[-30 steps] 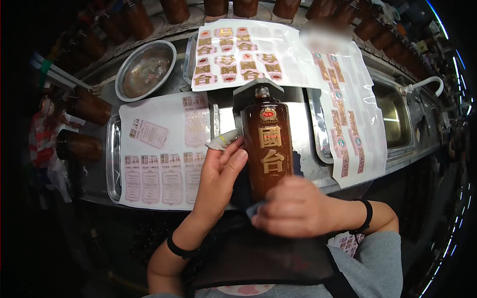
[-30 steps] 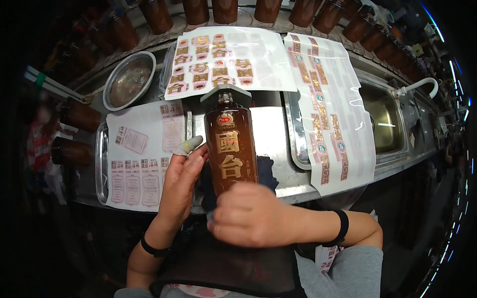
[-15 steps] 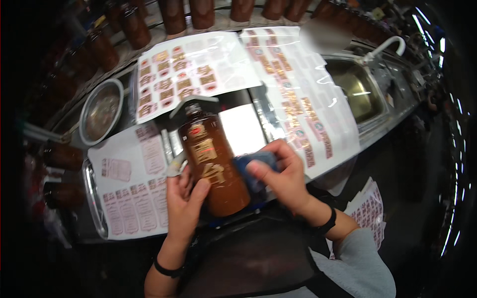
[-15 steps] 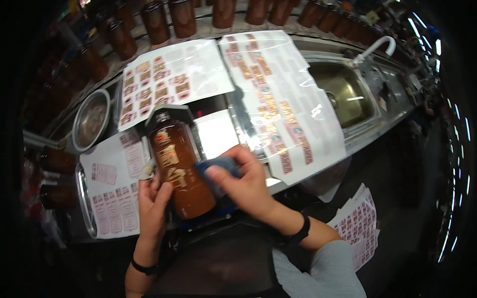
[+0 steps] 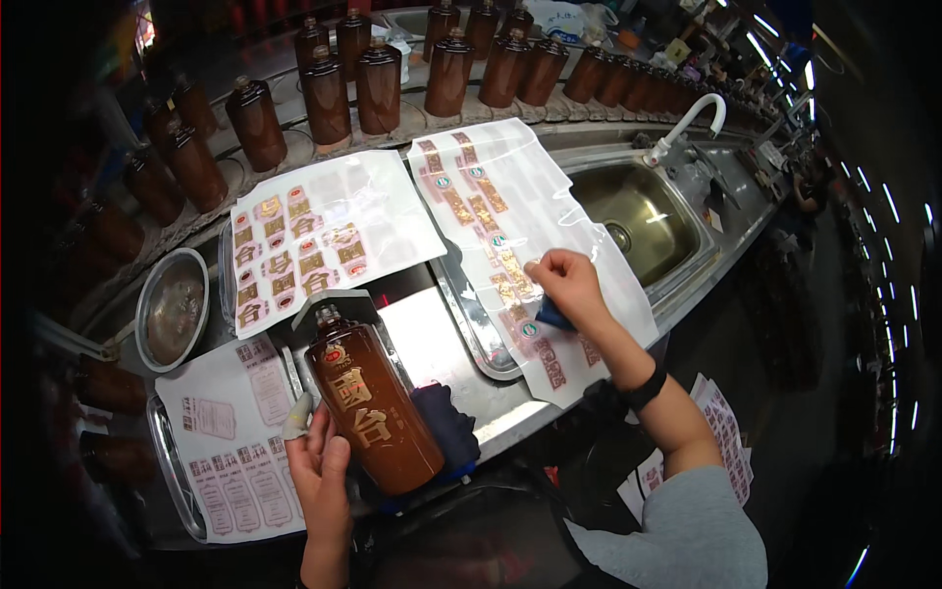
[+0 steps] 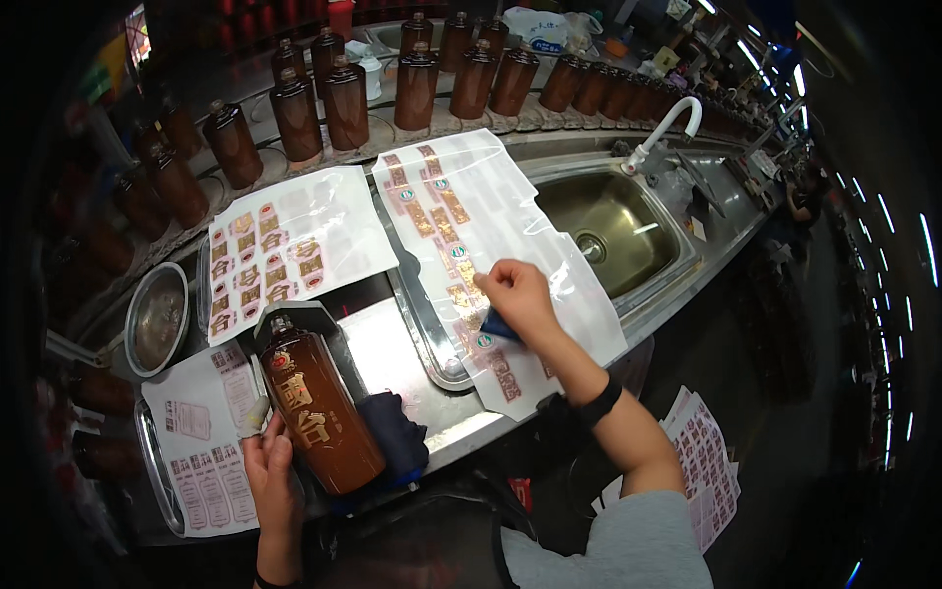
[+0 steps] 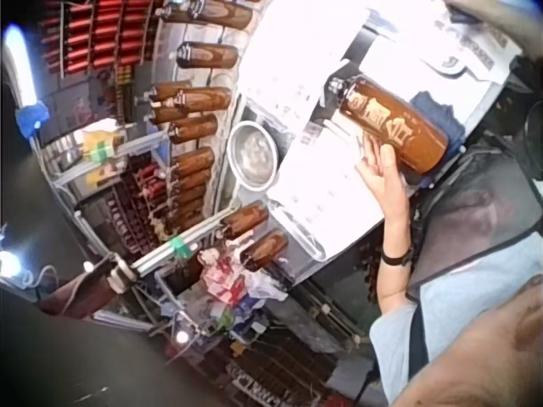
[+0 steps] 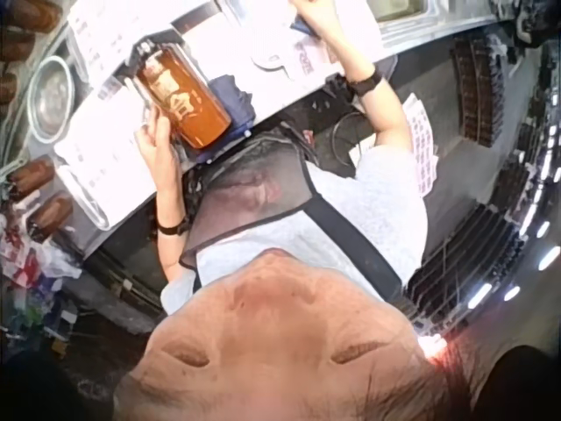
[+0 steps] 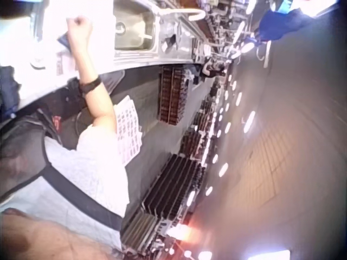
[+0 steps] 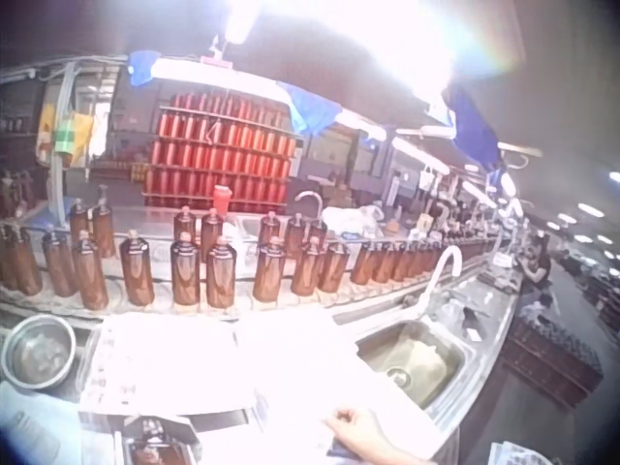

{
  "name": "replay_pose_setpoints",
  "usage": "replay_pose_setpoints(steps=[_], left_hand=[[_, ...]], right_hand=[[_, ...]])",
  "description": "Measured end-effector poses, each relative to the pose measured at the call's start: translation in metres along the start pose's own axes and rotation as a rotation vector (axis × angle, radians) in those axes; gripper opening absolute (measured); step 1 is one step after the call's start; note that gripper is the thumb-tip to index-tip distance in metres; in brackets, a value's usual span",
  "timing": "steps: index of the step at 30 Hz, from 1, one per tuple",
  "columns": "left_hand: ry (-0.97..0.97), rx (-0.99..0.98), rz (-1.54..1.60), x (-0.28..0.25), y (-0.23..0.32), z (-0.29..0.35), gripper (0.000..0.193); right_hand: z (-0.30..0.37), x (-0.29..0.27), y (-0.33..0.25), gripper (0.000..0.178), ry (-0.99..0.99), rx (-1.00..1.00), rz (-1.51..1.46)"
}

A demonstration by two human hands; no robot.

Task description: Applying stickers and paper neck-seals to brown ceramic liquor bottles at an industrial workstation.

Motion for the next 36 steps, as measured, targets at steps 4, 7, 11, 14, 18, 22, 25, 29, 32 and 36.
replay_pose_setpoints(steps=[4,7,11,14,18,22,25,29,32,36], left_hand=[[0.025,-0.072,-0.035,-0.016,-0.009,0.002,0.063],[0.068,-0.109,-0.062,-0.021,-0.007,0.006,0.063],[0.071,-0.044,-0.106,-0.022,0.002,0.006,0.064],[0.058,-0.04,-0.103,-0.021,0.003,0.005,0.064],[0.063,-0.044,-0.087,-0.025,-0.001,-0.002,0.064],[0.061,-0.063,-0.032,-0.03,0.002,-0.001,0.06],[0.037,-0.036,-0.062,-0.023,0.018,-0.002,0.059],[0.107,0.102,-0.098,-0.03,0.048,0.004,0.051],[0.103,0.118,-0.051,-0.032,0.057,0.01,0.042],[-0.171,-0.06,0.08,-0.006,0.046,0.022,0.042]], right_hand=[[-0.09,-0.009,-0.002,0.029,0.165,-0.122,0.456],[-0.136,0.012,-0.005,0.051,0.159,0.066,0.659],[-0.168,-0.022,0.017,0.091,0.222,0.174,0.77],[-0.169,-0.079,0.014,0.103,0.316,0.241,0.859],[-0.199,-0.119,0.075,0.054,0.173,0.365,0.736],[-0.172,-0.113,0.034,0.028,0.439,0.081,0.557],[-0.138,-0.101,-0.029,0.018,0.455,-0.184,0.642],[-0.086,-0.033,-0.121,0.019,0.061,-0.347,0.43],[-0.025,0.015,-0.191,0.017,-0.302,-0.313,0.062],[0.073,0.051,-0.275,0.014,-0.486,-0.356,-0.084]])
Point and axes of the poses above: each hand's wrist, its own z-axis away from the middle knuckle, its own x-axis out of the palm, y = z × x, the point moved 10 cm from there along -z, towards the middle knuckle, and after that the axes turned 10 degrees about -z, right-handed, at the moved point
